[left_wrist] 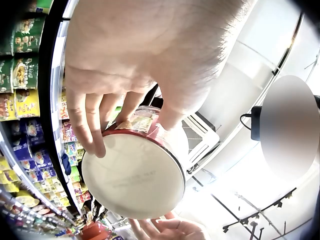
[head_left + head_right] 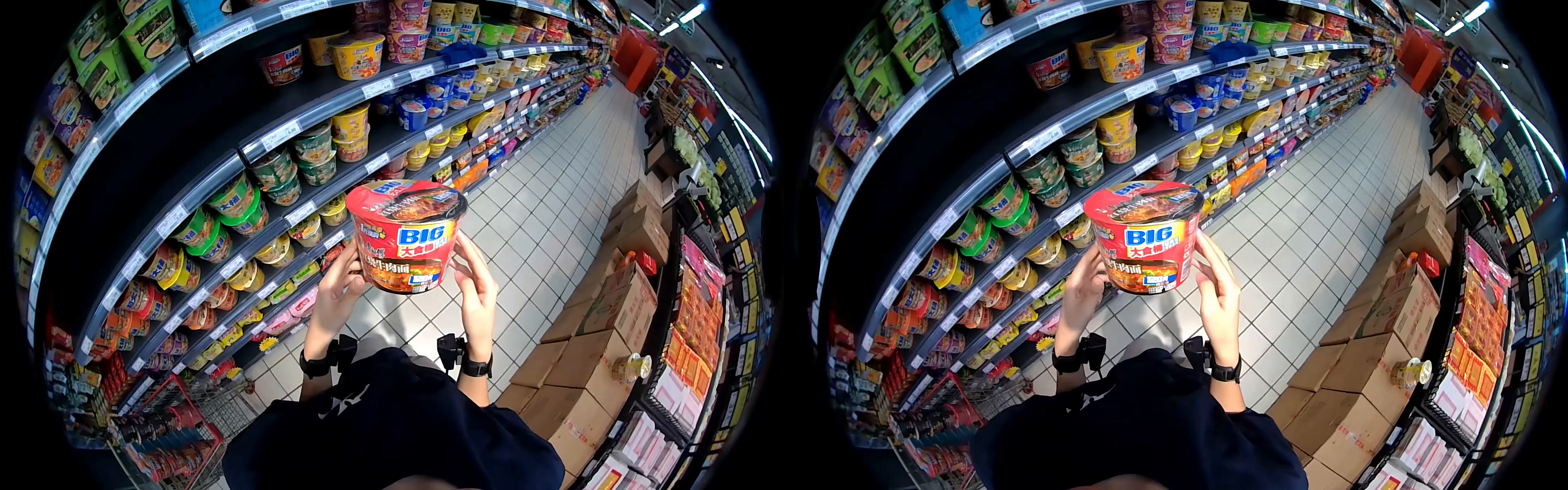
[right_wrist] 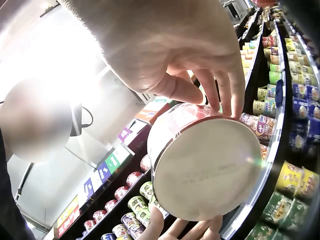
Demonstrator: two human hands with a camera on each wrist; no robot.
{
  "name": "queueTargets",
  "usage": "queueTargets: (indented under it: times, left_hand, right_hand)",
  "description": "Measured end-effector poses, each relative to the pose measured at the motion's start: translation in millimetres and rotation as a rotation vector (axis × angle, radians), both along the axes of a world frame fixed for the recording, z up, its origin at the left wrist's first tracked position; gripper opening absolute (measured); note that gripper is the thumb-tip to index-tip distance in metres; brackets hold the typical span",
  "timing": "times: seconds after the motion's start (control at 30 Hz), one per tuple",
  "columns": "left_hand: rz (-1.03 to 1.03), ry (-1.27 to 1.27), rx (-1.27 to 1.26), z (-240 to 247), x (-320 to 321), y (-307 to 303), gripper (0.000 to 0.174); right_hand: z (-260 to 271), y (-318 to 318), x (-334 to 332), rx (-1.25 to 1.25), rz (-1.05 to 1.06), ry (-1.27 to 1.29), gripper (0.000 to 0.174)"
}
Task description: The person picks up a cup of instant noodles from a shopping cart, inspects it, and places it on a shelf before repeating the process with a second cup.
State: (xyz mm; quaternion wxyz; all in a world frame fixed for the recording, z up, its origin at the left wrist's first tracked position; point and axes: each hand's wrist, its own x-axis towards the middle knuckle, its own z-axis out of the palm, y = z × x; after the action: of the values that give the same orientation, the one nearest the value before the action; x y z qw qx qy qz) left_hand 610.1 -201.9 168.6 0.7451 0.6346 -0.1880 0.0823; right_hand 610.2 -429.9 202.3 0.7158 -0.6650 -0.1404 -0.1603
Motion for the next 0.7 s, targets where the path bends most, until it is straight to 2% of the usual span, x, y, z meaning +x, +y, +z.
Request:
queueTargets:
  times: [0.07,0.2,0.4,0.47,0.53,0.7]
  left_hand:
    - [0.103,0.04,0.086,5,3,-2,0.072]
    - [0.135,0.16,0.093,18,9,-3,0.067]
    - [0.151,0.066,0.064,9,45,-24,0.055]
    - [0.063,0.137,-0.038,19,47,-39,0.055]
    - [0.074,0.183,0.007,15,61,-36,0.054]
    - [0.238,-0.043,0.208,10,102,-32,0.057]
  right_hand:
    - [-3,-2,8,0.018,0.057,0.013,0.057]
    - [-11,-5,25,0.058,0.147,0.01,0.055]
    - [-12,-21,44,0.009,0.084,0.049,0.052]
    - [-11,-32,47,0.025,0.04,0.043,0.052]
    - [-12,-33,61,0.024,0.034,0.057,0.052]
    - [-12,-28,105,-0.026,0.075,0.029,0.054]
